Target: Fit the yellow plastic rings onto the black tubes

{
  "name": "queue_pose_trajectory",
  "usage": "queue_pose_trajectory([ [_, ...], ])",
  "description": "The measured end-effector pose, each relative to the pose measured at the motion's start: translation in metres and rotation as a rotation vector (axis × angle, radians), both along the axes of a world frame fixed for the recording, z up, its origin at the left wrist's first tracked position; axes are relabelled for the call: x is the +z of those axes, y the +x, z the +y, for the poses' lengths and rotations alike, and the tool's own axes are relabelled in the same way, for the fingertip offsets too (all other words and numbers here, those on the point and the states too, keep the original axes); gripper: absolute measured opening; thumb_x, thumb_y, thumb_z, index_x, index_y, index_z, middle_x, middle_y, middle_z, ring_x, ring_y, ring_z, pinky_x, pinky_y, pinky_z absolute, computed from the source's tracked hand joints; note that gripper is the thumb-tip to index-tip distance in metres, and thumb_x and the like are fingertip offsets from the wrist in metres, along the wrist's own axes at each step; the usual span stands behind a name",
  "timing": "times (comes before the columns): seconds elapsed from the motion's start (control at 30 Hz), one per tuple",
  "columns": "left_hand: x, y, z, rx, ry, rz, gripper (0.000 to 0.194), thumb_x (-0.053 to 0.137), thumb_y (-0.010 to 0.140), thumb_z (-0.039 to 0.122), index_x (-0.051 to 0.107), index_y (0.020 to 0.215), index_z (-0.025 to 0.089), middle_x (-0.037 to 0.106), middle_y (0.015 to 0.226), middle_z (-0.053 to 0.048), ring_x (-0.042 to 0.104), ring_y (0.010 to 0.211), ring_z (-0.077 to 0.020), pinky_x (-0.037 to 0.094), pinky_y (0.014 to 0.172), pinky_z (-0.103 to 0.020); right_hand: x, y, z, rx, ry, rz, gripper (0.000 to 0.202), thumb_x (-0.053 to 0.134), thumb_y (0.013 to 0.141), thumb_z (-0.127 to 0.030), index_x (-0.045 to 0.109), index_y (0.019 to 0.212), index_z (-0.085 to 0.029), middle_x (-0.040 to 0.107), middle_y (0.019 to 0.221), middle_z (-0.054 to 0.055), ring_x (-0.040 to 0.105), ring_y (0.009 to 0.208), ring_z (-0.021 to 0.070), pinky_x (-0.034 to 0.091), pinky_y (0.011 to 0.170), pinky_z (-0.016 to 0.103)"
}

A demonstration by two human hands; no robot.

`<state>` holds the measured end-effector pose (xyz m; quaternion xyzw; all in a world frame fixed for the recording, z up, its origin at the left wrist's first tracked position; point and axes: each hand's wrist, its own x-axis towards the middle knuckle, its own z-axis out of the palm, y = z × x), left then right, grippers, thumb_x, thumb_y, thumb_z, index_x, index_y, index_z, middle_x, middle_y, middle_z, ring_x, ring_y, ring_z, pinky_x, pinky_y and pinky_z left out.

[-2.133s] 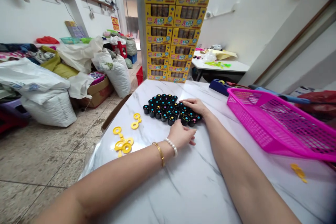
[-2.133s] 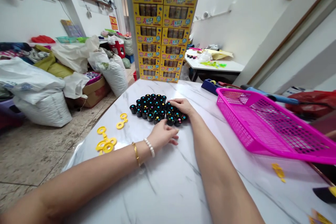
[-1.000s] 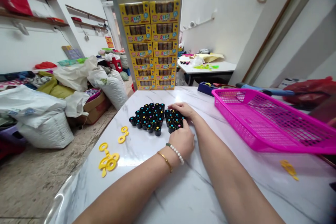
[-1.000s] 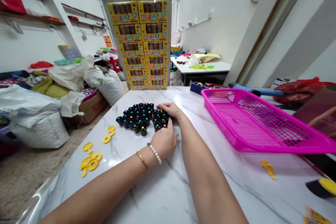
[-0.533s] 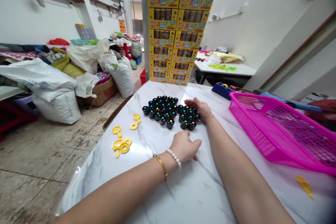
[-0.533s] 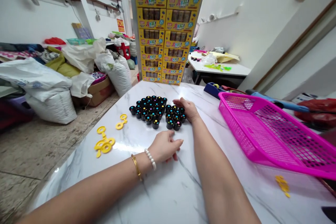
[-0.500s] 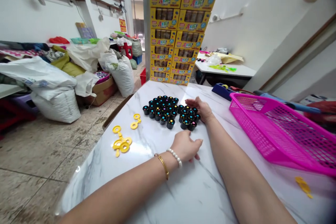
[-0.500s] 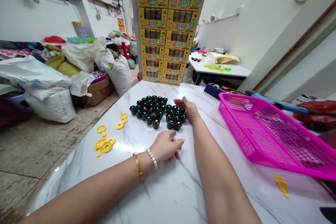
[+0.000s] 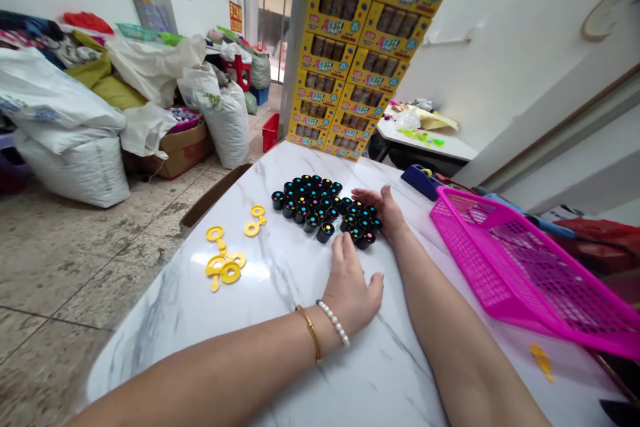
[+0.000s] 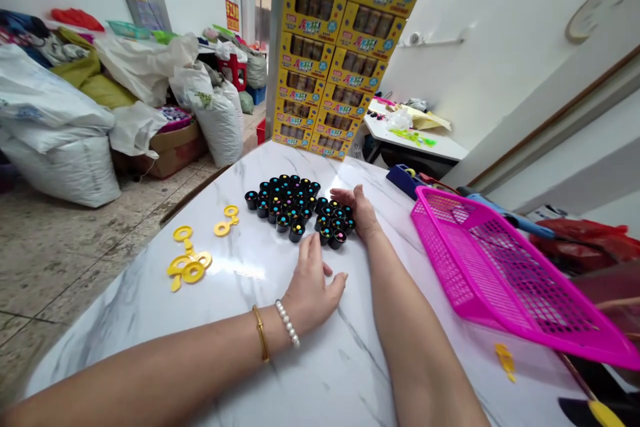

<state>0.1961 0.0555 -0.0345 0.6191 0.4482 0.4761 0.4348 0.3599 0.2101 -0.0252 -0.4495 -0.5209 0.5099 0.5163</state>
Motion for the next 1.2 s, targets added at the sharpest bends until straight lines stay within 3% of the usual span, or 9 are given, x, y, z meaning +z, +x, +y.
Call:
queue_pose_trajectory([
  [0.13,0.001,-0.001,0.009,-0.005,-0.089,-0.036,0.091,0.065,0.07,0.023,0.016,0.146,0.015,0.013,0.152,-0.021,0.061,0.093,-0.0214,0.045,0.098,-0.041,-0.001,-0.003,0.0,0.072,-0.033,-0.049,0.077,0.025,0.081,-0.078,0.072,0.099,-0.02,0.069,0.111,0.01,0.058,0.112,0.0282,0.04,0.1,0.042],
  [0.23,0.007,-0.001,0.017,-0.007,-0.189,-0.046,0.098,0.067,0.068,0.022,0.011,0.148,0.014,0.029,0.145,-0.024,0.064,0.079,-0.0172,0.052,0.086,-0.036,-0.001,-0.003,-0.003,0.077,-0.04,-0.103,0.076,0.024,0.081,-0.078,0.071,0.1,-0.022,0.069,0.112,0.007,0.058,0.113,0.028,0.039,0.1,0.044],
  [0.33,0.012,-0.001,0.019,-0.039,-0.304,-0.028,0.102,0.066,0.07,0.023,0.002,0.148,0.013,0.056,0.12,-0.02,0.064,0.066,-0.0156,0.056,0.062,-0.03,0.001,-0.006,-0.006,0.059,0.003,-0.145,0.077,0.027,0.078,-0.08,0.074,0.094,-0.021,0.072,0.105,0.009,0.059,0.11,0.0294,0.038,0.1,0.045],
  [0.4,0.012,0.001,0.021,-0.053,-0.342,-0.011,0.103,0.064,0.073,0.025,-0.005,0.148,0.013,0.064,0.097,-0.013,0.062,0.056,-0.0152,0.053,0.05,-0.027,0.003,-0.008,-0.005,0.052,0.052,-0.174,0.079,0.029,0.076,-0.082,0.075,0.09,-0.019,0.073,0.099,0.009,0.06,0.107,0.0299,0.036,0.101,0.045],
  [0.57,0.001,0.007,0.032,-0.002,-0.35,0.01,0.104,0.065,0.076,0.025,-0.011,0.147,0.019,0.057,0.06,0.005,0.058,0.044,-0.0164,0.05,0.042,-0.027,0.008,-0.009,-0.001,0.038,0.139,-0.227,0.082,0.03,0.073,-0.084,0.076,0.089,-0.018,0.074,0.092,0.01,0.063,0.101,0.0287,0.034,0.102,0.044],
  [0.77,0.006,0.011,0.039,0.056,-0.326,0.036,0.097,0.066,0.073,0.019,0.003,0.147,0.022,0.059,0.062,0.003,0.063,0.051,-0.0193,0.052,0.042,-0.028,0.006,-0.01,-0.002,0.011,0.155,-0.252,0.081,0.033,0.074,-0.082,0.076,0.093,-0.016,0.073,0.096,0.01,0.063,0.099,0.0268,0.037,0.099,0.041],
  [0.93,0.016,0.018,0.042,0.1,-0.286,0.12,0.085,0.064,0.072,0.018,0.018,0.143,0.022,0.059,0.067,0.001,0.059,0.043,-0.018,0.049,0.037,-0.029,0.005,-0.01,-0.003,0.003,0.147,-0.265,0.079,0.034,0.076,-0.08,0.075,0.095,-0.015,0.073,0.098,0.01,0.063,0.098,0.0256,0.038,0.096,0.039],
  [1.2,0.019,0.018,0.037,0.087,-0.249,0.112,0.078,0.061,0.077,0.022,0.019,0.143,0.021,0.06,0.071,-0.001,0.059,0.045,-0.0163,0.046,0.038,-0.025,0.006,-0.008,-0.003,0.029,0.146,-0.263,0.078,0.033,0.076,-0.08,0.076,0.092,-0.017,0.073,0.096,0.008,0.063,0.098,0.0258,0.039,0.096,0.039],
])
